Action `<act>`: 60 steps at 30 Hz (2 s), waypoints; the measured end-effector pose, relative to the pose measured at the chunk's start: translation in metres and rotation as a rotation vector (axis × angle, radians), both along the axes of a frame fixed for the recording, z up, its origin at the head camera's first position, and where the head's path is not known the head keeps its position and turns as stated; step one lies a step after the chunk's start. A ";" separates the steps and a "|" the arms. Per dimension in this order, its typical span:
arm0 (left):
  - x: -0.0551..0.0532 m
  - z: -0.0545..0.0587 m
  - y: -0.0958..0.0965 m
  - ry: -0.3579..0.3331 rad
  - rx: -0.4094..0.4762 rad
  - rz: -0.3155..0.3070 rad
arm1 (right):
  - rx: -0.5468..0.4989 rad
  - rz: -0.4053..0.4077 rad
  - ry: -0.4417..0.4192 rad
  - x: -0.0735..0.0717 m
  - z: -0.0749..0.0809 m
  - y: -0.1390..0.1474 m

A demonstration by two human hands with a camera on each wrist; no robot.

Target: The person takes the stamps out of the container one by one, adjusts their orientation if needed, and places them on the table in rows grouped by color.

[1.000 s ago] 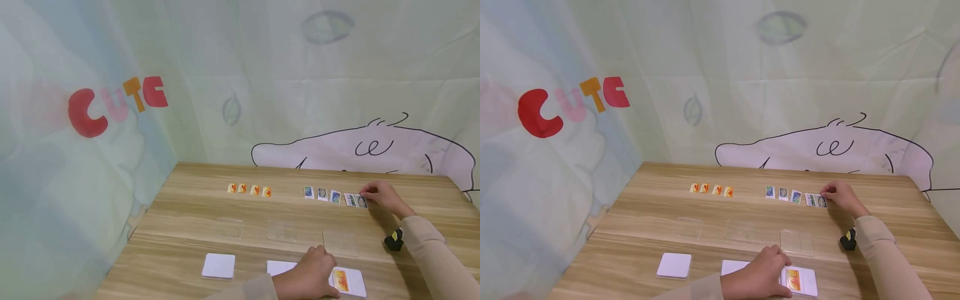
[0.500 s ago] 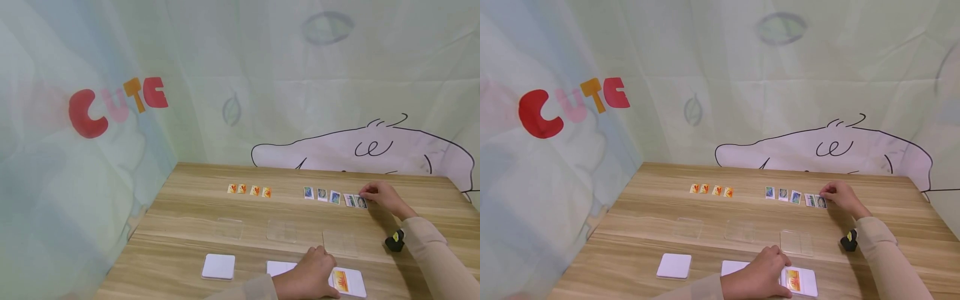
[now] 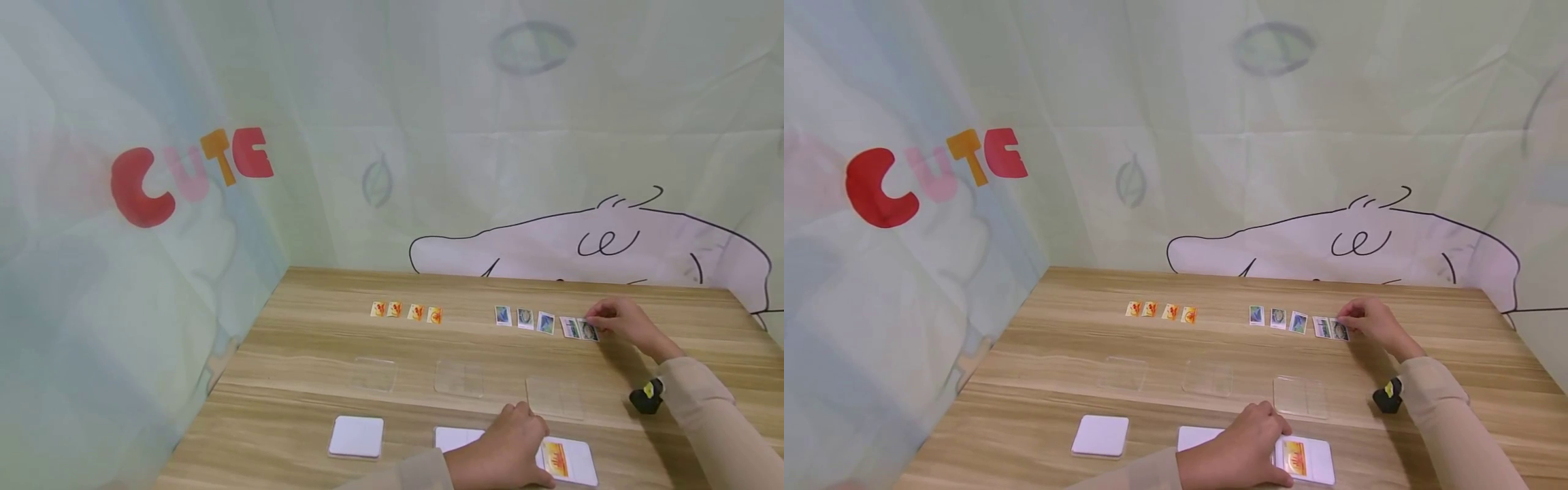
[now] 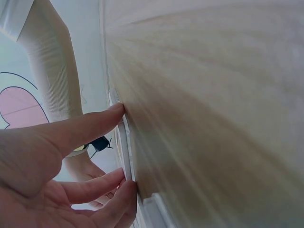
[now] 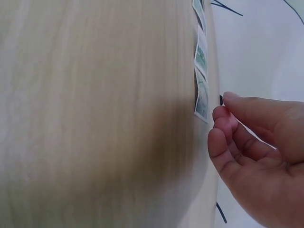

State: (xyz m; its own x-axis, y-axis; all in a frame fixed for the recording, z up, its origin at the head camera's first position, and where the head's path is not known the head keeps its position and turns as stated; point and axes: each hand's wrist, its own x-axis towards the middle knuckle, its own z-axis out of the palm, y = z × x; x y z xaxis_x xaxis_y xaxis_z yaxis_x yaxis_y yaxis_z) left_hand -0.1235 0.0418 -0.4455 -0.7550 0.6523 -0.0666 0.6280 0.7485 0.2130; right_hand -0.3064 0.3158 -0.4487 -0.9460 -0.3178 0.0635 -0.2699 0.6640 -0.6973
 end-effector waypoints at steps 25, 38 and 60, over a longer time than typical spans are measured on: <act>0.001 -0.001 0.000 0.003 -0.006 0.015 | -0.010 0.011 -0.122 0.013 0.009 -0.005; 0.001 -0.001 0.000 -0.009 0.003 0.034 | -0.067 0.059 -0.104 0.025 0.013 -0.010; 0.001 0.000 0.000 -0.007 0.002 0.022 | -0.092 0.116 -0.104 0.040 0.022 -0.017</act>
